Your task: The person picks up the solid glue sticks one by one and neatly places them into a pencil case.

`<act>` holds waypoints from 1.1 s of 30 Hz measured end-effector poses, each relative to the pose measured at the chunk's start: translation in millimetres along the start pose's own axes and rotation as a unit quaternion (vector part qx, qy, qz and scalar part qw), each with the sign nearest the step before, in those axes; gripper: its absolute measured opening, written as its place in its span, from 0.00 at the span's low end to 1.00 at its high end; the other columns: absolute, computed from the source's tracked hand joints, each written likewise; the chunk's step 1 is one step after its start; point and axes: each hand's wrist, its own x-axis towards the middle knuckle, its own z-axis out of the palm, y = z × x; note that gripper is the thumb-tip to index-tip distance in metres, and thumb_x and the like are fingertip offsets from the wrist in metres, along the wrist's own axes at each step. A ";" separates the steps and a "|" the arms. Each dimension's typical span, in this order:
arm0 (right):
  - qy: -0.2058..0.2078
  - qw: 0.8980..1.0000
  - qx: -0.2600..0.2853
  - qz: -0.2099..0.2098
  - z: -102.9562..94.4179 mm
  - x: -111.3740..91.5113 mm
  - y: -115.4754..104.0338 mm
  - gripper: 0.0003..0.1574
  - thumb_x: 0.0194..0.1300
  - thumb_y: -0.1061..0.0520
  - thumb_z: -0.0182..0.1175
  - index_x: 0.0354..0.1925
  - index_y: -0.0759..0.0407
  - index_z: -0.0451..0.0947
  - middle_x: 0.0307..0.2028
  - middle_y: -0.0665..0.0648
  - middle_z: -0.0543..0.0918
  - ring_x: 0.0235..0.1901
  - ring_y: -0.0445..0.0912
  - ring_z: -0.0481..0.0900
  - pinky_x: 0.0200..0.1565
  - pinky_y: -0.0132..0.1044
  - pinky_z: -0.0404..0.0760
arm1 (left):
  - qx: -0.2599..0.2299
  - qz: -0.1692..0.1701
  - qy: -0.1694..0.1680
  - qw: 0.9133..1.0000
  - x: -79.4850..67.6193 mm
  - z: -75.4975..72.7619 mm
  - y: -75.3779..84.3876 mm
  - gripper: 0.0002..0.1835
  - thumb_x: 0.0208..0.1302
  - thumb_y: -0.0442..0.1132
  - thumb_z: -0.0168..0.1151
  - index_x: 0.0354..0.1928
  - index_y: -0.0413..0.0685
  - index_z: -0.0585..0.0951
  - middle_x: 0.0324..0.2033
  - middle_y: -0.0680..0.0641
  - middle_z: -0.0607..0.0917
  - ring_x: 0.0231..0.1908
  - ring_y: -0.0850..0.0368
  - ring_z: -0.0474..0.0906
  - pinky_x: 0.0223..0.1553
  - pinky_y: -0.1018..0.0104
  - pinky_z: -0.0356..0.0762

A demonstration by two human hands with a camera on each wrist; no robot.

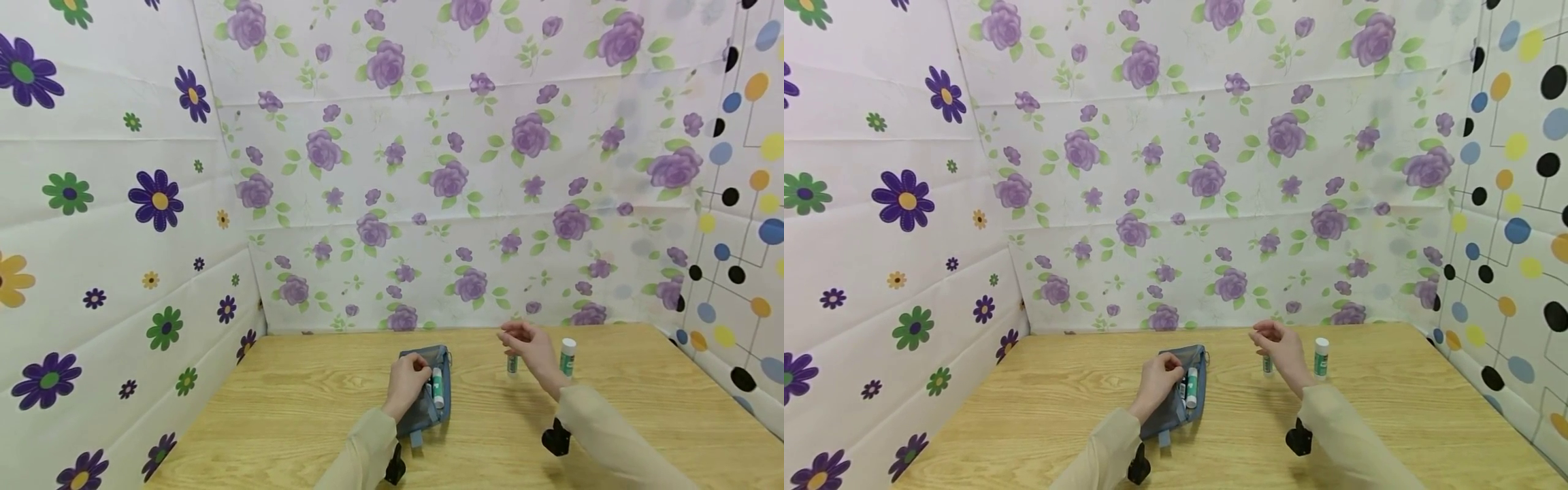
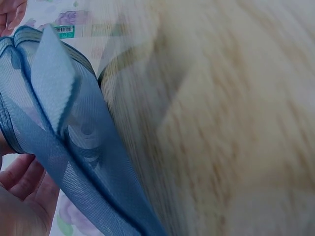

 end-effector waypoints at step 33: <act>0.065 0.995 -0.064 0.027 -14.0 -3.4 20.9 0.35 0.58 0.47 0.61 0.54 0.69 0.64 0.51 0.66 0.69 0.50 0.52 0.66 0.45 0.37 0.67 | -0.013 -0.003 -0.001 1.000 -0.8 2.5 -1.0 0.04 0.57 0.29 0.58 0.27 0.43 0.77 0.20 0.53 0.74 0.19 0.61 0.67 0.21 0.66 0.67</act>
